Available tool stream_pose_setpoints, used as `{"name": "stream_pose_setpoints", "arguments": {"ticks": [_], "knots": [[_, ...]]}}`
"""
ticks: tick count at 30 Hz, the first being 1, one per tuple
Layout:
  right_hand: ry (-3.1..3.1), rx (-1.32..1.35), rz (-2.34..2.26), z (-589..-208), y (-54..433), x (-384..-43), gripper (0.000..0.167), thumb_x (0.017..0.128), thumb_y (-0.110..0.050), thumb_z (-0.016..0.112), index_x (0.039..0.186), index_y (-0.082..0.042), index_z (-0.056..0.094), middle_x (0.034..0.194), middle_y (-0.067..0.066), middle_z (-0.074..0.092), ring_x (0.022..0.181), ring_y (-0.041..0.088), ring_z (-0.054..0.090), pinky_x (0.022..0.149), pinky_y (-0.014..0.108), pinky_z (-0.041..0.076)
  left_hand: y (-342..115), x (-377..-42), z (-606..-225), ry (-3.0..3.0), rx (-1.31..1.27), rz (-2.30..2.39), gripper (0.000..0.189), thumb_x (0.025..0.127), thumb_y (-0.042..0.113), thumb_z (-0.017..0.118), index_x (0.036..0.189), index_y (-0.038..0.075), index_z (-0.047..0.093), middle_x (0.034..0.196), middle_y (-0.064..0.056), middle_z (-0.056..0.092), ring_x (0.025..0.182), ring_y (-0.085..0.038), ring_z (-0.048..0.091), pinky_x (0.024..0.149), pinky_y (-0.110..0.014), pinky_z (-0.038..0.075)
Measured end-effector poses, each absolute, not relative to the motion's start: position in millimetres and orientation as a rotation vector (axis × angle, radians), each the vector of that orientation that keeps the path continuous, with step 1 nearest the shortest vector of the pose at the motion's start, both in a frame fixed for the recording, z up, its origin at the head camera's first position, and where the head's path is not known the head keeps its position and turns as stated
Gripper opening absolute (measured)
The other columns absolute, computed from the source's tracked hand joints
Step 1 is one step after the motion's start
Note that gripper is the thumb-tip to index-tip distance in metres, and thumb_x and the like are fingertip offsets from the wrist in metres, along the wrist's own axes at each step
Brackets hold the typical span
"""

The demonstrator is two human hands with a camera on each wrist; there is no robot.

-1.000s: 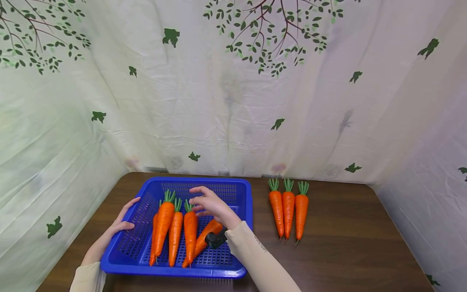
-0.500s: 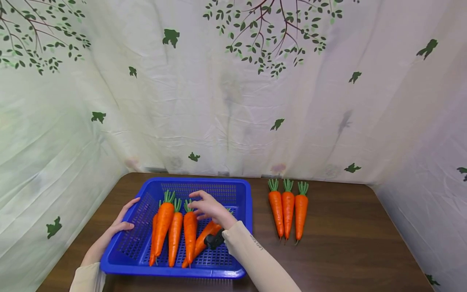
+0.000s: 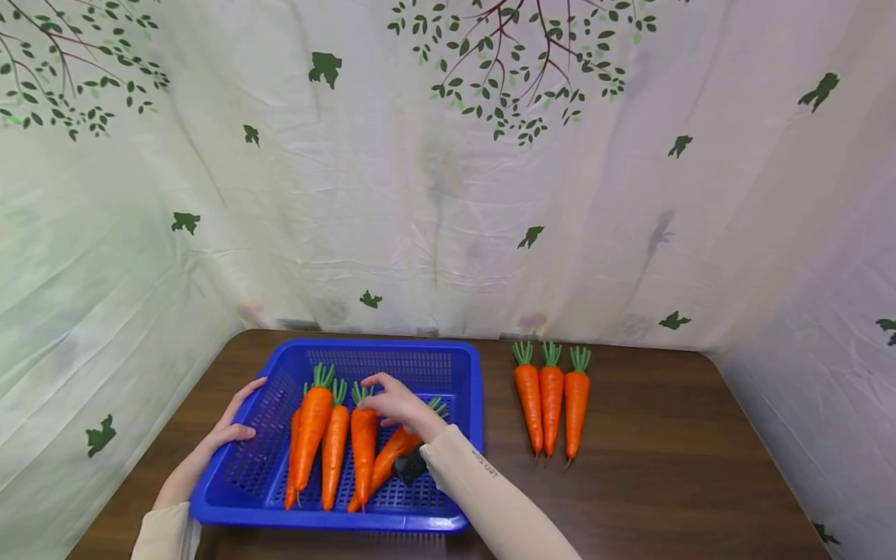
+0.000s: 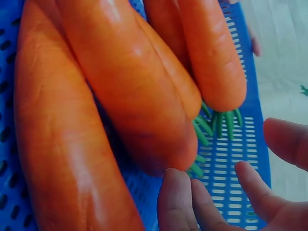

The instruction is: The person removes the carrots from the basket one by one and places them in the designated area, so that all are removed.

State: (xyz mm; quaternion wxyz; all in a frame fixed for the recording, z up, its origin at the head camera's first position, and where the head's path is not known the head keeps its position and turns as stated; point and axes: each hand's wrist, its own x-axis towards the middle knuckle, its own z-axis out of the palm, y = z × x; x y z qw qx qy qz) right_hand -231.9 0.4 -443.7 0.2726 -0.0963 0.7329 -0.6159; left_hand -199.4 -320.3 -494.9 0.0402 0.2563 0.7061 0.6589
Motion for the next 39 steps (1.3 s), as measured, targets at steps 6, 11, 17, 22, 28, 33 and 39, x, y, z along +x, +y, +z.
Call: {"name": "stream_pose_setpoints", "arguments": {"ticks": [6,11,17,22,28,33,39], "knots": [[1.997,-0.269,-1.623,-446.6,-2.2,-230.2,0.046,0.088,-0.008,0.062,0.132,-0.003,0.051,0.111,0.013,0.059,0.100,0.030,0.056,0.087,0.050,0.046,-320.1,-199.7,-494.3,2.162,0.807,2.025,0.078,0.079,-0.003,0.040,0.151,0.020,0.023,0.135,0.007,0.035,0.112,-0.008,0.047,0.087,-0.022,0.040],[2.000,-0.264,-1.615,-449.7,-5.0,-230.2,0.045,0.086,-0.006,0.062,0.130,-0.003,0.053,0.107,0.012,0.061,0.095,0.025,0.059,0.086,0.048,0.047,-320.1,-199.0,-494.5,2.163,0.794,2.024,0.078,0.079,-0.003,0.040,0.151,0.021,0.024,0.134,0.007,0.036,0.111,-0.008,0.048,0.087,-0.022,0.040],[1.990,-0.279,-1.583,-449.8,-5.6,-232.4,0.048,0.085,-0.004,0.063,0.131,-0.003,0.052,0.115,0.013,0.058,0.095,0.025,0.059,0.087,0.047,0.046,-319.1,-198.3,-492.7,2.160,0.759,2.019,0.078,0.080,-0.002,0.041,0.151,0.024,0.024,0.134,0.006,0.035,0.111,-0.009,0.048,0.087,-0.024,0.041],[1.991,-0.303,-1.524,-450.6,-5.8,-235.5,0.045,0.086,-0.005,0.062,0.131,-0.003,0.053,0.118,0.013,0.057,0.092,0.021,0.058,0.087,0.044,0.047,-318.4,-198.6,-492.0,2.176,0.753,2.017,0.079,0.079,-0.002,0.041,0.151,0.023,0.024,0.135,0.006,0.033,0.111,-0.009,0.047,0.087,-0.023,0.040],[1.971,-0.315,-1.467,-453.4,-7.1,-237.0,0.044,0.085,-0.004,0.062,0.128,-0.003,0.054,0.107,0.007,0.056,0.071,0.016,0.051,0.075,0.037,0.049,-318.9,-198.6,-492.5,2.160,0.762,2.019,0.079,0.079,-0.002,0.040,0.151,0.024,0.023,0.134,0.006,0.033,0.111,-0.008,0.047,0.087,-0.023,0.041],[1.951,-0.323,-1.422,-454.3,-6.8,-235.4,0.047,0.086,-0.005,0.062,0.131,-0.005,0.053,0.103,0.008,0.057,0.077,0.024,0.058,0.077,0.046,0.051,-319.2,-198.8,-493.4,2.164,0.773,2.018,0.078,0.079,-0.002,0.040,0.151,0.023,0.024,0.134,0.007,0.035,0.111,-0.008,0.047,0.087,-0.023,0.041],[1.917,-0.363,-1.386,-454.4,-6.6,-233.8,0.048,0.084,-0.004,0.063,0.131,-0.005,0.053,0.104,0.009,0.056,0.077,0.024,0.056,0.078,0.048,0.051,-319.5,-198.1,-493.6,2.150,0.763,2.022,0.077,0.080,-0.002,0.040,0.151,0.023,0.023,0.134,0.006,0.035,0.111,-0.009,0.048,0.087,-0.024,0.041]]}}
